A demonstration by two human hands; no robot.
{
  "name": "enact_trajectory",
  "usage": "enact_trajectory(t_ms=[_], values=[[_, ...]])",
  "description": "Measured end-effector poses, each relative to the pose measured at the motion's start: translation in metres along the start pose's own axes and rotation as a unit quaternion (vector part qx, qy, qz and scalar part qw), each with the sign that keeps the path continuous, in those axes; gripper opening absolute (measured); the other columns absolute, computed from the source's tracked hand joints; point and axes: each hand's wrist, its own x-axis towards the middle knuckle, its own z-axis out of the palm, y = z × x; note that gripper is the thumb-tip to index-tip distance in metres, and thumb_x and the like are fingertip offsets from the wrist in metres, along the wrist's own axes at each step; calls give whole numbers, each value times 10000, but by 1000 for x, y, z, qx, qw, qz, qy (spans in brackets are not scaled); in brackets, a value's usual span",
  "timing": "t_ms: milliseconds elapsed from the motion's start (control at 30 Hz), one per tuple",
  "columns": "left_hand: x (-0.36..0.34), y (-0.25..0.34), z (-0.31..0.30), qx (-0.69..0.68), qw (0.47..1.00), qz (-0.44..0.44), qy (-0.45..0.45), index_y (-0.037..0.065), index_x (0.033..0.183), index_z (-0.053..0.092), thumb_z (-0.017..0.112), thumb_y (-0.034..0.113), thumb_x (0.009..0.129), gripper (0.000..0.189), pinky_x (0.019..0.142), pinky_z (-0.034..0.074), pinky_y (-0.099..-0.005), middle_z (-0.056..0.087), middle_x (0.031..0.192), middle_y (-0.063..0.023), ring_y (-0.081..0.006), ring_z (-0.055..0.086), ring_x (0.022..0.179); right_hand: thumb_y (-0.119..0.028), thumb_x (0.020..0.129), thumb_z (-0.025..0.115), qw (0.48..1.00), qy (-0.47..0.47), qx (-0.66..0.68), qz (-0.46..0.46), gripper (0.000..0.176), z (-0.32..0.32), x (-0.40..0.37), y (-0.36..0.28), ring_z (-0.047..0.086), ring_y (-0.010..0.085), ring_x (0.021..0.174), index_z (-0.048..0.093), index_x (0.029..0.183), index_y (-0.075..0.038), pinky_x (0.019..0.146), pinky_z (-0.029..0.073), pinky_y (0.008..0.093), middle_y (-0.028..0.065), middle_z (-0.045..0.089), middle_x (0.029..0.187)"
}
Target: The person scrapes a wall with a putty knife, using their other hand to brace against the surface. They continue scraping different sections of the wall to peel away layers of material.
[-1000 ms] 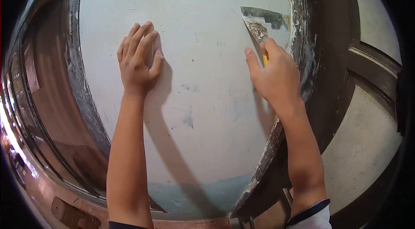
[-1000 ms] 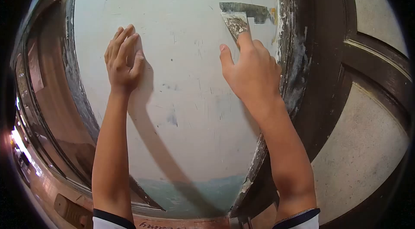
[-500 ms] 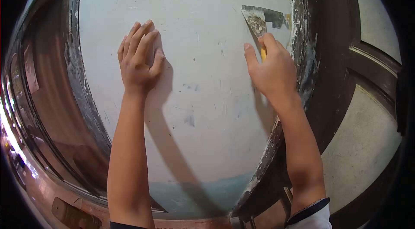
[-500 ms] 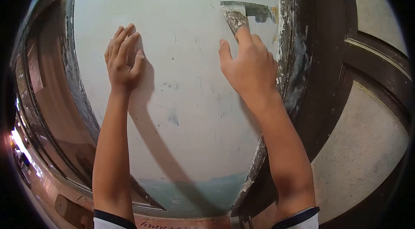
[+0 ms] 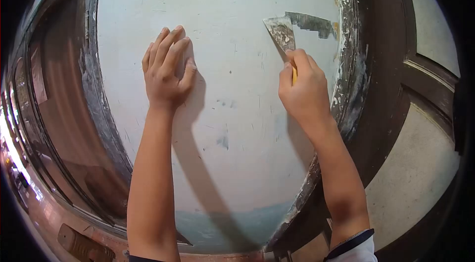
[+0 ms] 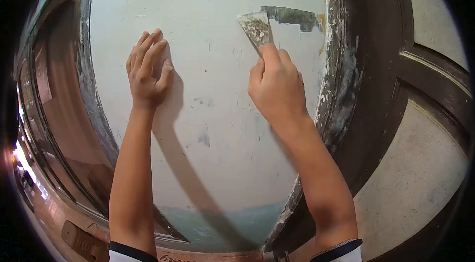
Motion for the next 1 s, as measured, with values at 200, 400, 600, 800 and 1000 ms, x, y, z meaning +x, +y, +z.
enact_trajectory(t_ms=[200, 400, 600, 800, 1000], values=[[0, -1, 0, 3, 1000, 5, 1, 175, 1243, 717, 673, 176, 846, 400, 1232, 322, -456, 632, 1492, -1, -247, 507, 1467, -89, 967, 589, 1000, -1, -17, 6, 222, 8, 8, -1, 687, 475, 812, 630, 1163, 8, 742, 572, 547, 250, 673, 994], [0, 0, 0, 3, 1000, 0, -2, 171, 1243, 721, 671, 177, 846, 401, 1233, 319, -459, 633, 1491, -8, -249, 508, 1467, -99, 972, 577, 999, -6, -32, 3, 232, 11, 7, 4, 698, 483, 842, 631, 1175, 0, 757, 574, 562, 245, 678, 1017], [0, 1, 0, -1, 1000, -6, 0, 170, 1236, 721, 668, 175, 848, 391, 1236, 314, -464, 635, 1489, -12, -250, 505, 1469, -104, 983, 569, 999, -7, -34, -7, 223, 14, 35, 2, 698, 480, 834, 627, 1173, -1, 765, 578, 556, 249, 682, 1020], [1, 4, -2, -4, 1000, -6, -5, 112, 1233, 720, 654, 135, 833, 406, 1222, 322, -485, 644, 1480, -64, -299, 505, 1472, -105, 993, 557, 1000, -13, -24, 6, 222, 14, 26, 5, 697, 482, 865, 630, 1172, 5, 784, 579, 549, 254, 680, 1015], [1, 5, -4, -3, 1000, -14, -12, 124, 1241, 720, 649, 144, 823, 425, 1224, 317, -487, 635, 1493, -65, -305, 503, 1472, -105, 996, 551, 1000, -14, -25, 5, 211, 17, 68, 2, 701, 485, 900, 632, 1152, 10, 799, 580, 549, 264, 694, 1023]])
